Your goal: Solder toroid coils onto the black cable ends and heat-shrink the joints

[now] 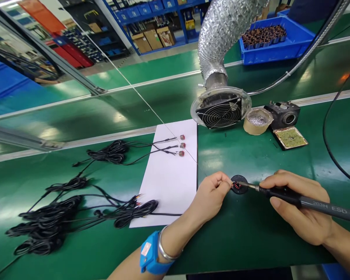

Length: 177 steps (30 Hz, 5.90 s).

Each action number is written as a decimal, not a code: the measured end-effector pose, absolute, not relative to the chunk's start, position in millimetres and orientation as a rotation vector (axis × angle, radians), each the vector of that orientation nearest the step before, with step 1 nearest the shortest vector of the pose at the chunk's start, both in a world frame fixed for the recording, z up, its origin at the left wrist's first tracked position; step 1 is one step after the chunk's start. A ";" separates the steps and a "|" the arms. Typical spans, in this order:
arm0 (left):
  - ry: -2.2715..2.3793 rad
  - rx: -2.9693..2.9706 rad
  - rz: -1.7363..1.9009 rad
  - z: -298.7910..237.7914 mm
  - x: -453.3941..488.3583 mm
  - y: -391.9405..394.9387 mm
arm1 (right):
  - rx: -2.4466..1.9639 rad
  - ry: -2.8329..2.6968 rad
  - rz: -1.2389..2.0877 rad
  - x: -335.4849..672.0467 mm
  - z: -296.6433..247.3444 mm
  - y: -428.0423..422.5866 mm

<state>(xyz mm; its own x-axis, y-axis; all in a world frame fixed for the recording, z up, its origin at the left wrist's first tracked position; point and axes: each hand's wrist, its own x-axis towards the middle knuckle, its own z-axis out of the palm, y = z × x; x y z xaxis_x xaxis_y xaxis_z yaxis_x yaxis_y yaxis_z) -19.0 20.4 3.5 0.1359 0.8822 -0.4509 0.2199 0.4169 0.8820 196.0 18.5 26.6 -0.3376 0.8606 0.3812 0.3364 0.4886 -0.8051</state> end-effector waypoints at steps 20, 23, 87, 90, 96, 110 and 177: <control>1.384 1.082 0.616 5.2 -20.1 19.9 | -0.943 -1.907 0.805 190.4 24.4 16.8; 1.386 1.065 0.607 6.2 -20.0 20.4 | -0.919 -1.922 0.785 189.5 25.4 17.2; 1.253 1.228 0.563 12.6 -25.1 12.7 | -0.775 -2.196 0.453 161.2 -6.5 28.7; 1.262 1.131 0.583 10.5 -22.2 13.2 | -0.753 -2.195 0.454 162.3 -7.9 28.5; 1.328 1.042 0.633 8.5 -16.0 8.7 | -0.761 -2.089 0.451 177.1 12.7 29.1; 1.411 1.039 0.670 7.9 -6.3 7.0 | -0.772 -1.940 0.764 199.4 31.4 19.0; 1.273 1.371 0.552 13.2 -18.9 7.2 | -0.754 -2.111 0.506 159.6 -4.7 38.7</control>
